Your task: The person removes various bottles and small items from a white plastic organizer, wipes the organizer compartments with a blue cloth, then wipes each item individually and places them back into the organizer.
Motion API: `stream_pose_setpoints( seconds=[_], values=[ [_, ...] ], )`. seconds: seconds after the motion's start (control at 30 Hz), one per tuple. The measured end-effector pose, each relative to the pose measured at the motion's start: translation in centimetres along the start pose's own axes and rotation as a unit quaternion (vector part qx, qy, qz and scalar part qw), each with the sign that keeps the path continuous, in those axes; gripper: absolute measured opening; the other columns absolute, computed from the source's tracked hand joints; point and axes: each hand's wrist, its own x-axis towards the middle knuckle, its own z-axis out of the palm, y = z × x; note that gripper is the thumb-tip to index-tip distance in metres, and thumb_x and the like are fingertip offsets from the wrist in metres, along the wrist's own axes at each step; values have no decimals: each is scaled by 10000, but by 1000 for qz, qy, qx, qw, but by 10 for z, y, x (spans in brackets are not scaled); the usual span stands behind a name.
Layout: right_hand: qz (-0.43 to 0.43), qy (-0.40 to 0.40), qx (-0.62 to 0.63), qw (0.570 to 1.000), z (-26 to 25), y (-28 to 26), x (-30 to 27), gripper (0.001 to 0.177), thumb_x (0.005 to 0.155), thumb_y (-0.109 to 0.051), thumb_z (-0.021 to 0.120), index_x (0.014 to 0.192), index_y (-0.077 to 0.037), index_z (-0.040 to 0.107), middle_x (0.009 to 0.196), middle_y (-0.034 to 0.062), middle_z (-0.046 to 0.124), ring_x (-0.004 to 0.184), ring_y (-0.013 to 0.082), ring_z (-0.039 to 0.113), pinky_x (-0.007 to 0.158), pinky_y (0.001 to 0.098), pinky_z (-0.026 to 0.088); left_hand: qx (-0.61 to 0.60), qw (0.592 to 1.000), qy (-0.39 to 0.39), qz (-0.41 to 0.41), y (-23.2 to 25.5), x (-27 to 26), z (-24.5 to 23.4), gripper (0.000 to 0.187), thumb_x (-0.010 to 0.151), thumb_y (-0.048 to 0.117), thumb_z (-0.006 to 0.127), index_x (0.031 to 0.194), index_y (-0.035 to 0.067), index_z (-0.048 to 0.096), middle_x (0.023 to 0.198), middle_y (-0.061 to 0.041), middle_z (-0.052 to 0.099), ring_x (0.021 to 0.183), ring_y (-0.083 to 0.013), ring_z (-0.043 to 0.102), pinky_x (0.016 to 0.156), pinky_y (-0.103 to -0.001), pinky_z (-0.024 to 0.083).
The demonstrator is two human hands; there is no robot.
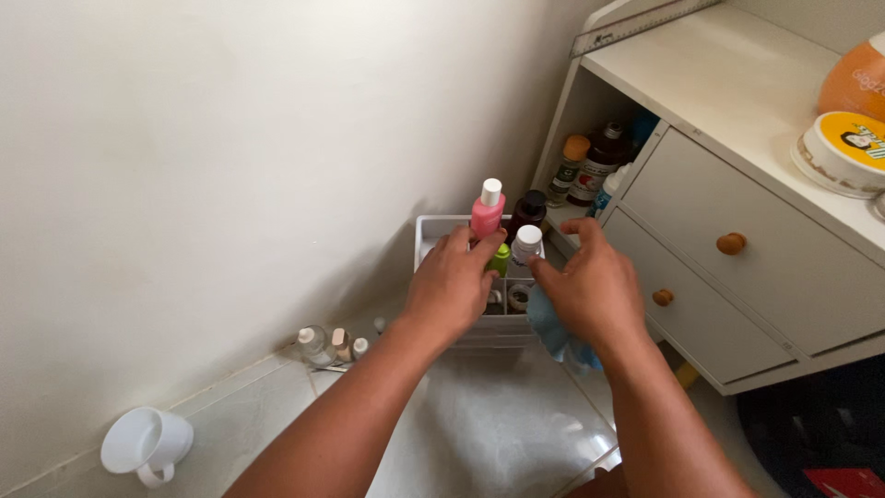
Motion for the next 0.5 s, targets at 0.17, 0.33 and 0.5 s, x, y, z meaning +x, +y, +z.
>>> stream_pose_setpoints(
  seconds=[0.17,0.33,0.5],
  values=[
    [32,-75,-8,997,18,4,22,650,770,-370,832,1332,-127,616,838,142,754,815,301,761,740,442,577,47,994,-95,-40,-3,21,9,442,906,165,688,1343,169,620,1225,-176,598,1083,-372,638,905,-494,526],
    [4,-87,-1,996,34,10,31,538,755,-352,837,1210,-98,701,832,135,763,796,284,754,733,437,573,14,993,-95,-61,-8,28,15,318,897,171,689,1215,175,697,1145,-122,655,1092,-340,644,864,-496,534],
    [-2,-74,5,997,36,8,28,519,740,-323,840,1194,-101,719,819,133,765,771,265,758,723,431,577,-11,993,-105,-59,-7,29,7,264,911,122,663,1166,158,719,1115,-102,680,1064,-327,663,861,-478,541]
  ],
)
